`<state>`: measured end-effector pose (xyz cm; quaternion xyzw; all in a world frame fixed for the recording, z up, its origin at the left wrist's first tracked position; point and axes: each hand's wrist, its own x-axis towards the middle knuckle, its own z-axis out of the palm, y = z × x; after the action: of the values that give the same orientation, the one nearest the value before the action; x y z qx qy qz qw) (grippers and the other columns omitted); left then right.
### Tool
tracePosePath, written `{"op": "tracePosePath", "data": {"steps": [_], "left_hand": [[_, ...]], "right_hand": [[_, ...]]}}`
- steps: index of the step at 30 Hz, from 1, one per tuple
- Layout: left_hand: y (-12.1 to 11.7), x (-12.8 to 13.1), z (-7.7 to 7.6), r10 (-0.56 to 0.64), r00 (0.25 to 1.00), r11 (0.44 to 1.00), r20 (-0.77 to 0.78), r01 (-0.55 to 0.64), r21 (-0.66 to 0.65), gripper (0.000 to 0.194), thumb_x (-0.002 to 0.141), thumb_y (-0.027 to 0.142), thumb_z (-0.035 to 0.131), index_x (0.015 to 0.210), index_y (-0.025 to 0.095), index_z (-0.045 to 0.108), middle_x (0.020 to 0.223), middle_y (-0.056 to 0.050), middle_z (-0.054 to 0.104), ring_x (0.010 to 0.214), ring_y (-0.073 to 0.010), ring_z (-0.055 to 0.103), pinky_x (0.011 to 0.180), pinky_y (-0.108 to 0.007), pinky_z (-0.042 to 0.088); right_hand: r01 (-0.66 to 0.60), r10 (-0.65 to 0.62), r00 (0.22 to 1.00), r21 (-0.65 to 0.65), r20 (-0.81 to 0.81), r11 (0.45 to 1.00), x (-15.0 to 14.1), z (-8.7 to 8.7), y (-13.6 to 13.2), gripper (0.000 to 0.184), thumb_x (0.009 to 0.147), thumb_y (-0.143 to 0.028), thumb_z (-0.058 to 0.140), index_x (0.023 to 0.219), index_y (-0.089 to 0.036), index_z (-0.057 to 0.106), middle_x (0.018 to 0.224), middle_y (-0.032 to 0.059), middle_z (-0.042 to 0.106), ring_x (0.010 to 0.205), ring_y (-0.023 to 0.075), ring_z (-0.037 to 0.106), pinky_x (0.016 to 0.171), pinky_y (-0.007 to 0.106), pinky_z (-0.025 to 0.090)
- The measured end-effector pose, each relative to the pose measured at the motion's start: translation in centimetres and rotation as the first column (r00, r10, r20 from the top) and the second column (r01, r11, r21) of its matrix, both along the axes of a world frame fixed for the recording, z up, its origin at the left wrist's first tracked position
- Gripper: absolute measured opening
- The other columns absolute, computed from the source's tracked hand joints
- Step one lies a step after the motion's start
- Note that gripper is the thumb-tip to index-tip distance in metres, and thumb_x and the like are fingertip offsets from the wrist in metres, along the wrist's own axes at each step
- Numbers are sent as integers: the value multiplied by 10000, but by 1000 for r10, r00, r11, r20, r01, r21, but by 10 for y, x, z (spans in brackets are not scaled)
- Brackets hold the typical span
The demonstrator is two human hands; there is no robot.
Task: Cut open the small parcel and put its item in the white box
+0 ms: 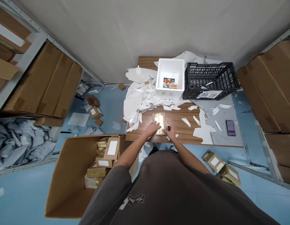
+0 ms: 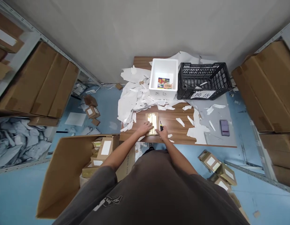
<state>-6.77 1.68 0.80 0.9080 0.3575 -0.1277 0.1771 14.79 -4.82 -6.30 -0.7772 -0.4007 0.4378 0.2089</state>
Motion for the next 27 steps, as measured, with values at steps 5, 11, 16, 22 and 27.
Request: {"op": "tracePosePath", "data": {"steps": [5,11,16,22,27], "left_hand": [[11,12,0,-101,995,994,-2,101,48,359,966,117,628,1285,250,727,1319,-144,694,1403,-328,521,1120,-455,420],[-12,27,2,29,999,1000,-37,-28,6,471,889,225,793,1333,144,656,1353,-205,665,1314,-354,551,1128,-475,395],[-40,43,0,320,946,947,-44,-320,22,558,896,405,836,1367,166,653,1401,-200,656,1332,-359,561,1149,-471,406],[-51,66,-9,462,882,885,-89,-465,-8,674,897,328,829,1499,162,575,1720,-221,436,1593,-384,397,1278,-502,328],[-49,62,-8,434,899,898,-54,-437,-51,769,850,302,859,1525,111,543,1701,-279,442,1586,-410,426,1251,-498,395]], "right_hand": [[111,-111,994,-36,21,993,2,-14,-17,647,771,-568,773,1241,-215,504,1278,152,734,1155,300,716,949,356,563],[30,-30,1000,75,5,997,20,-18,16,629,700,-479,821,1201,-240,525,1198,93,738,1119,291,695,964,356,546],[-7,8,1000,91,-10,996,13,-14,58,665,703,-477,825,1240,-243,510,1141,71,739,1082,281,687,928,353,548],[-111,114,993,122,-13,986,27,7,65,373,915,-526,652,1137,-263,509,1079,74,722,1064,266,692,924,349,545],[-483,489,862,76,-134,873,63,24,23,361,1054,-606,463,991,-262,556,800,16,673,791,225,654,734,291,526]]}}
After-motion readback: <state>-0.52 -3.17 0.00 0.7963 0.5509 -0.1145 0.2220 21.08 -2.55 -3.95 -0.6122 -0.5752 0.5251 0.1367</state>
